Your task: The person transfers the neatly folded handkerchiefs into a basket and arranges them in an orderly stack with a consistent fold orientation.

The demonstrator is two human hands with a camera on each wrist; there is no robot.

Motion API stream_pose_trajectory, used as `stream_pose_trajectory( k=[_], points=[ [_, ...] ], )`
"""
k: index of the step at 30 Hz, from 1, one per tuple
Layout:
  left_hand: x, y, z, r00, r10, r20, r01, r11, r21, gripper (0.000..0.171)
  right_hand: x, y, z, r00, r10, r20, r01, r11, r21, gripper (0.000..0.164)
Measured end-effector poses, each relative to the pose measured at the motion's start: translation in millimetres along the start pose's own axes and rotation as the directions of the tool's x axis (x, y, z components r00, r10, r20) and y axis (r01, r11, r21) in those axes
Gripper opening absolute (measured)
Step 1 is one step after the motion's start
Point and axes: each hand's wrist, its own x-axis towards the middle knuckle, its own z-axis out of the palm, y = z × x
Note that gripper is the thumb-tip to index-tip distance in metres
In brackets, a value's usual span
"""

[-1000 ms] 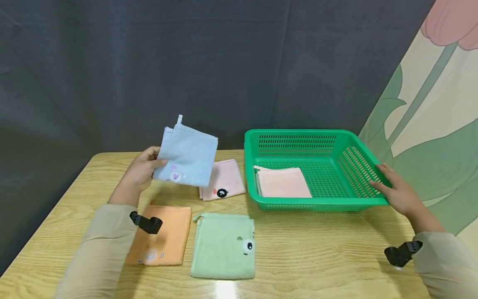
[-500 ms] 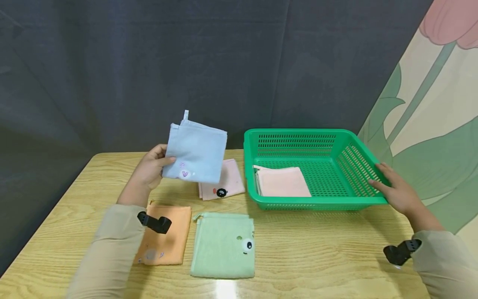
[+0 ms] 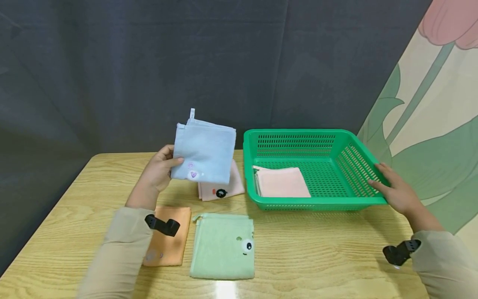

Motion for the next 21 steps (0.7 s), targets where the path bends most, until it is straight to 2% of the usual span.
stream_pose_trajectory(
  k=[21],
  points=[
    [6.6,-3.5,31.5,0.993,0.067,0.1,-0.054,0.991,-0.121,0.023,-1,-1,0,1.0,-0.003,0.002,0.003,1.0,0.02,0.06]
  ],
)
